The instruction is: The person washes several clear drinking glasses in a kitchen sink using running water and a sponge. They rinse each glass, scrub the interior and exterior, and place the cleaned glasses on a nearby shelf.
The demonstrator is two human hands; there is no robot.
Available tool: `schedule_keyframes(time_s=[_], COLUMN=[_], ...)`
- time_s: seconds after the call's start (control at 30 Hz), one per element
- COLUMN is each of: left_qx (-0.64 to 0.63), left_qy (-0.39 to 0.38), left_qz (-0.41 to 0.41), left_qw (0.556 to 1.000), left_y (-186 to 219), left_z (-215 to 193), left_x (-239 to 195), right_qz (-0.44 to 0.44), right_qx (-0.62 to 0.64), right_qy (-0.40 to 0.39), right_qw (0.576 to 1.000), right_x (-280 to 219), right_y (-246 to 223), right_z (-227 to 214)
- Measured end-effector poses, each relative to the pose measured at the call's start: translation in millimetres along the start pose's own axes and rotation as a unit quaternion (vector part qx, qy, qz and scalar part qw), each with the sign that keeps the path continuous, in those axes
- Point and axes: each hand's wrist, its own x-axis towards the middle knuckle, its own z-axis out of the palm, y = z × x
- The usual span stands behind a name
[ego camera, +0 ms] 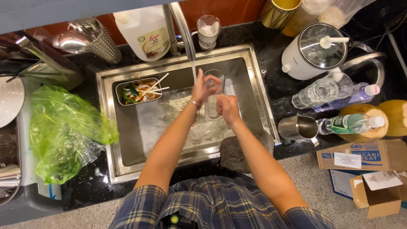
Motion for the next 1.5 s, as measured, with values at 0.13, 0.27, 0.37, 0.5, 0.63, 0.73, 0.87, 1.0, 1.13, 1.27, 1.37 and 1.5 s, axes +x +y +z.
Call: schedule_keyframes(time_s=[0.13,0.27,0.37,0.5,0.63,0.73,0.87,1.0,1.13,1.27,1.37,1.5], left_qx=[0.02,0.06,0.067,0.26,0.217,0.196,0.273,0.247,0.152,0.138,0.124,0.101], left_qy=[-0.032,0.084,0.116,0.183,0.286,0.255,0.251,0.284,0.301,0.333,0.334,0.333], left_qz=[0.057,0.194,0.243,0.11,0.047,0.082,0.177,0.178,0.164,0.068,0.048,0.033], left_qw=[0.998,0.976,0.961,0.942,0.932,0.943,0.912,0.909,0.927,0.93,0.933,0.937], left_y=[49.8,23.9,-18.2,-49.5,-14.5,28.0,52.2,37.7,7.3,-17.4,-29.0,-16.9], left_z=[3.7,-11.6,-33.2,-60.7,-59.9,-45.8,-19.0,-37.7,-71.2,-94.2,-95.4,-96.0], left_x=[14.3,-15.2,-46.3,-90.1,-113.6,-135.6,-129.9,-119.8,-104.3,-109.3,-113.4,-119.2], right_qz=[-0.004,-0.021,-0.035,0.007,-0.011,-0.027,-0.091,0.023,-0.139,-0.076,-0.056,-0.033], right_qx=[0.007,-0.094,-0.166,-0.027,-0.145,-0.166,-0.257,-0.076,-0.265,-0.22,-0.185,-0.179], right_qy=[-0.013,0.018,0.007,0.006,-0.036,-0.053,-0.049,-0.031,-0.077,-0.052,-0.081,-0.004], right_qw=[1.0,0.995,0.985,1.0,0.989,0.984,0.961,0.996,0.951,0.971,0.978,0.983], right_x=[18.4,15.5,28.4,43.0,49.5,49.0,49.9,31.8,38.0,31.9,21.8,22.4], right_y=[10.4,23.3,19.1,20.2,24.2,32.3,29.2,35.3,25.7,30.7,33.3,29.8], right_z=[13.5,29.9,38.8,43.5,30.3,32.5,28.9,35.8,42.5,50.4,42.9,49.7])
